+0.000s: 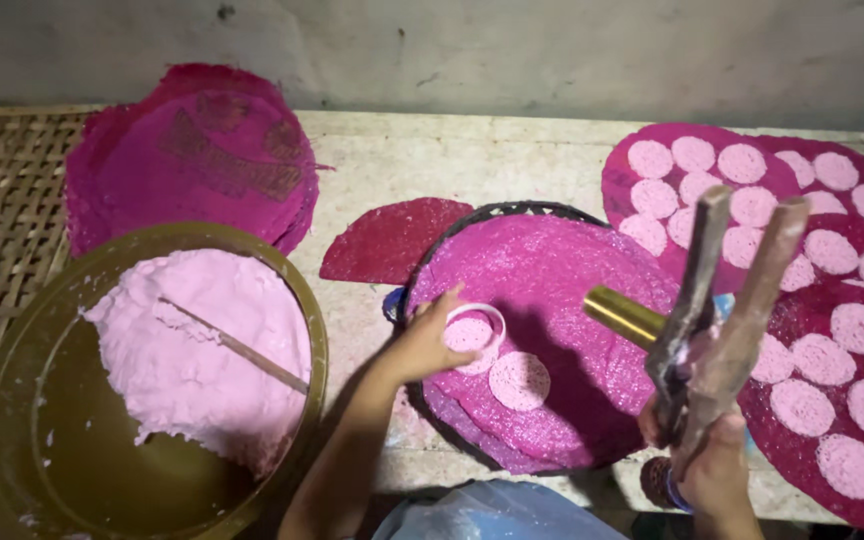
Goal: The person scoops pink paste from a bowl using a wooden stick and fills a handheld metal mold. They press the mold onto a pink fabric-covered board to form circular items, then release them. The process repeats continuously, with finished circles accumulating on the board.
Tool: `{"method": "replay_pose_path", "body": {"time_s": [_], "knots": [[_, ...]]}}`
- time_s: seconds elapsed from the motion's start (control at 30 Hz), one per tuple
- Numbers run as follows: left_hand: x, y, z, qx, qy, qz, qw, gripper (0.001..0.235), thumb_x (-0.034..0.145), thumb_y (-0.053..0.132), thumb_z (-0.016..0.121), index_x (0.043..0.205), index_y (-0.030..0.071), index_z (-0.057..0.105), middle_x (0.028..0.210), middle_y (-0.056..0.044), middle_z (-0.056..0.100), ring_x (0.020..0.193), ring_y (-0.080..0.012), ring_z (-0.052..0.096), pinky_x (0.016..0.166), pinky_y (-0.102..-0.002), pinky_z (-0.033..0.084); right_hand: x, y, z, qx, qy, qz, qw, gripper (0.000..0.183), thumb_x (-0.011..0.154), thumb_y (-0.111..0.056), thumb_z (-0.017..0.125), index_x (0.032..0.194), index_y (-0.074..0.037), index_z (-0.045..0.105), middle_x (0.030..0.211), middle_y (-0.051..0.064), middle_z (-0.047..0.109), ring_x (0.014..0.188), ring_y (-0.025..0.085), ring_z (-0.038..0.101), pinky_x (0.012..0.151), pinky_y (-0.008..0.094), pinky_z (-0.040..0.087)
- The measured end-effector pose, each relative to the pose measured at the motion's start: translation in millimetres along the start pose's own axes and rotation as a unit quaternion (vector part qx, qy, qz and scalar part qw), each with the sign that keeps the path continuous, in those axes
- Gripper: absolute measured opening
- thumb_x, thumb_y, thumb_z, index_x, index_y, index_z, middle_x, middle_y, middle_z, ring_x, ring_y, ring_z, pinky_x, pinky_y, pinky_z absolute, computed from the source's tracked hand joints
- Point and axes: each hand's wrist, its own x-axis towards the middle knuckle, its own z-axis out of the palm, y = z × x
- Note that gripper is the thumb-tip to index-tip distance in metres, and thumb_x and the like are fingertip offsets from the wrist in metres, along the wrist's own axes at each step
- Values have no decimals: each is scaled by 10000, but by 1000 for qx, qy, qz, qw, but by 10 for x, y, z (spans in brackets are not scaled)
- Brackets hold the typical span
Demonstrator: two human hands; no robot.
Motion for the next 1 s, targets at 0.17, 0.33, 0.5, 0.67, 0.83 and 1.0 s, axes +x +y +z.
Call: {"method": "replay_pose_path", "body": {"time_s": [0.17,0.33,0.5,0.67,0.83,1.0], "knots": [[506,2,-155,21,51,-24,998,1251,623,458,901,1608,173,185,1513,-128,503,1483,-351,318,1215,-517,230,-107,74,-109,79,48,16,996,915,931,-848,395,1132,31,549,859,121,544,741,235,520,639,389,412],[359,-97,-269,25,263,-32,964,737,953,455,656,1557,142,373,1576,-167,444,1459,-372,377,1187,-519,315,-324,248,-313,60,80,24,995,972,897,-898,381,1127,32,552,809,140,562,709,246,524,630,387,410],[-413,-68,85,157,307,58,937,457,917,215,608,1369,209,673,1538,-156,458,1348,-406,395,1135,-539,300,-403,237,-517,53,56,-2,997,1011,933,-916,368,1049,74,541,797,149,578,730,261,539,623,390,418],[-841,175,223,205,290,63,932,339,902,264,660,1227,199,733,1489,-120,492,1319,-388,422,1109,-560,292,-349,106,-264,92,139,-10,986,959,908,-872,457,1284,9,458,968,119,532,756,236,499,631,412,403],[-921,361,124,196,287,37,937,314,909,275,669,1204,191,735,1471,-116,496,1351,-378,413,1119,-566,285,-206,-32,-48,136,87,-13,987,903,964,-834,511,1163,44,449,926,129,518,795,249,511,651,432,431],[-937,199,254,191,277,42,941,337,912,261,663,1243,215,707,1495,-119,488,1370,-375,385,1135,-552,280,-228,53,-50,132,81,2,988,911,908,-838,522,1277,-6,488,1040,108,542,808,232,507,661,416,429]]}}
